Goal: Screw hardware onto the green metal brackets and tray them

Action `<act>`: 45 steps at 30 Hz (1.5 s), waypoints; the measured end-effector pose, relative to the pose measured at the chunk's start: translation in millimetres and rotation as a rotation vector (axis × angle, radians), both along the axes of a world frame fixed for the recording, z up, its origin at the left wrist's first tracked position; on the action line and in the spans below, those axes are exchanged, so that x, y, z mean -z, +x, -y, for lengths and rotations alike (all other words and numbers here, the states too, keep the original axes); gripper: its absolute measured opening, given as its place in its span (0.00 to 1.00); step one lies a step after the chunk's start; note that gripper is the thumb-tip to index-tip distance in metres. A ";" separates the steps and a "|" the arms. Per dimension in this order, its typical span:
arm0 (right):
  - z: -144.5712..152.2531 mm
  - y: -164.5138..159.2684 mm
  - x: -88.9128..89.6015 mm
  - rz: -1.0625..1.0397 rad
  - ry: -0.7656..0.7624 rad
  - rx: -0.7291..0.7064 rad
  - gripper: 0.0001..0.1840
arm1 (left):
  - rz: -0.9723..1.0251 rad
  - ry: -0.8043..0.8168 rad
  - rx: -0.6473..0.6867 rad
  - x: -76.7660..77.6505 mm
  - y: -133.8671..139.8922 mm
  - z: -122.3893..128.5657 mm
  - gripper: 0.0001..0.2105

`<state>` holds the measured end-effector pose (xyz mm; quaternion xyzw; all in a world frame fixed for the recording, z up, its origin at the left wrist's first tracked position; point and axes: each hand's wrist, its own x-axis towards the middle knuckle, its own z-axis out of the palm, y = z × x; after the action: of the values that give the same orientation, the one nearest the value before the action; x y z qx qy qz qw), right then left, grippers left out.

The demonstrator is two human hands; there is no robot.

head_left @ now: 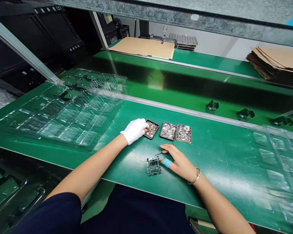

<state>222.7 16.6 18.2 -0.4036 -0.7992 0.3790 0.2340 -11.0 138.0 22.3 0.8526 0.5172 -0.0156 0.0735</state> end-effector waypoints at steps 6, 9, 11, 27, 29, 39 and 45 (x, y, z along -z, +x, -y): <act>-0.3 0.7 0.8 -0.003 0.005 0.018 0.24 | -0.002 0.010 -0.026 -0.8 2.5 -2.6 0.13; -0.7 0.8 1.9 0.001 -0.002 0.018 0.24 | -0.006 0.009 -0.025 -2.0 -0.7 0.0 0.14; -1.1 0.7 2.6 -0.003 -0.006 0.019 0.23 | -0.014 -0.001 -0.018 -2.4 -1.0 0.9 0.13; -3.2 1.7 9.7 0.011 0.001 0.020 0.23 | 0.160 -0.013 -0.100 0.9 -7.4 1.5 0.11; -3.6 1.8 10.4 0.016 -0.002 0.023 0.23 | 0.182 0.004 -0.120 1.9 -7.6 3.6 0.12; -9.5 -1.1 8.3 0.000 -0.005 0.066 0.20 | 0.191 0.010 -0.070 -2.6 -10.9 12.5 0.12; -9.9 -1.5 7.5 0.012 -0.004 0.094 0.17 | 0.086 -0.082 -0.041 -7.0 1.7 7.6 0.09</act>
<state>221.2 26.5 10.6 -0.4433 -0.7802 0.3667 0.2457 -9.3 130.4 29.2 0.8380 0.5298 0.0011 0.1308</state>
